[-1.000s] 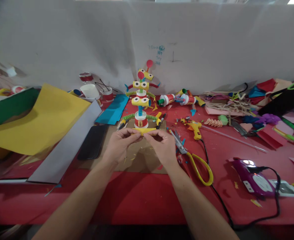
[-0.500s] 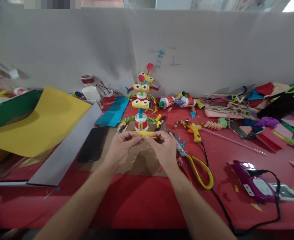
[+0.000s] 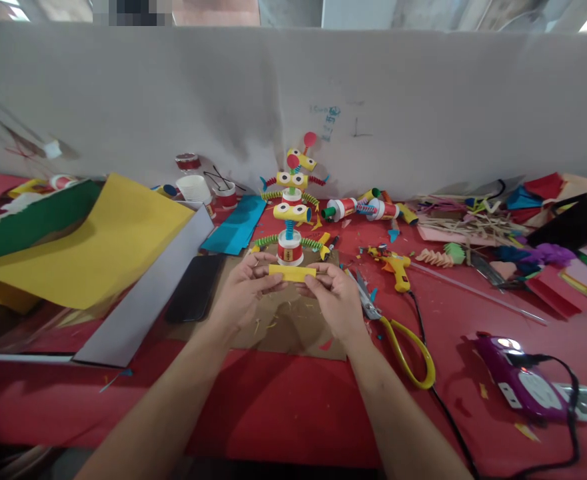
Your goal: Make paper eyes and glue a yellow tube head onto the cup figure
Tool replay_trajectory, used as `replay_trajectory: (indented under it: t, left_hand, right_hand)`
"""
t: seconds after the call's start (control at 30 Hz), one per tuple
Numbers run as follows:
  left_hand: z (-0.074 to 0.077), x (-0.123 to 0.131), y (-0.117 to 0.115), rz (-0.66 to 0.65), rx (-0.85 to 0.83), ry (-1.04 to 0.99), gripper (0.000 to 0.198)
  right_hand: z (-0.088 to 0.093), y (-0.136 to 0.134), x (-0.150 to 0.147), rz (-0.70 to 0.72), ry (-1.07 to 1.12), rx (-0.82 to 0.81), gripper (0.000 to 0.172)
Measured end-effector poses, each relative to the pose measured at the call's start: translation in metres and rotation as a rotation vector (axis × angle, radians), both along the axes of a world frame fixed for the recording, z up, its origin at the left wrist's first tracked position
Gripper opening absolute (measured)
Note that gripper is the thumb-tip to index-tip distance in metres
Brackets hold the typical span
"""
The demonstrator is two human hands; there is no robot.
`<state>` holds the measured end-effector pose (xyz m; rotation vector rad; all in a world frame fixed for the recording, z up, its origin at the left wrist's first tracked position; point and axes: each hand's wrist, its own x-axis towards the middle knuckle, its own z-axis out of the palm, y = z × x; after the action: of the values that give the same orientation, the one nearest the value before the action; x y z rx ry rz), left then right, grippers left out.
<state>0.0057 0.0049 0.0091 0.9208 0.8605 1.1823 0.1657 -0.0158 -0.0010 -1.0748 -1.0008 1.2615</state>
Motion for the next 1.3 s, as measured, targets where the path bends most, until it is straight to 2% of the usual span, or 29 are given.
replay_trajectory:
  t: [0.17, 0.3, 0.57, 0.9, 1.17, 1.3]
  left_hand:
    - [0.002, -0.005, 0.002, -0.059, -0.016, 0.004, 0.026]
    - [0.003, -0.006, 0.002, -0.123, -0.080, 0.066, 0.030]
    - [0.005, -0.010, 0.001, -0.105, -0.140, 0.089, 0.022]
    - [0.006, -0.013, 0.001, -0.162, -0.106, 0.176, 0.014]
    - [0.004, -0.014, 0.004, -0.190, -0.141, 0.129, 0.019]
    - [0.004, -0.013, 0.003, -0.183, -0.138, 0.087, 0.015]
  right_hand:
    - [0.000, 0.001, 0.004, 0.048, -0.050, -0.026, 0.028]
    - [-0.003, 0.001, 0.003, 0.050, -0.104, -0.020, 0.030]
    - [-0.005, -0.001, 0.001, 0.105, -0.190, 0.000, 0.029]
    - [-0.001, -0.001, -0.003, 0.177, -0.073, -0.053, 0.021]
    - [-0.001, 0.001, -0.002, 0.192, 0.085, -0.062, 0.018]
    - [-0.001, 0.000, -0.002, 0.169, 0.118, -0.051, 0.016]
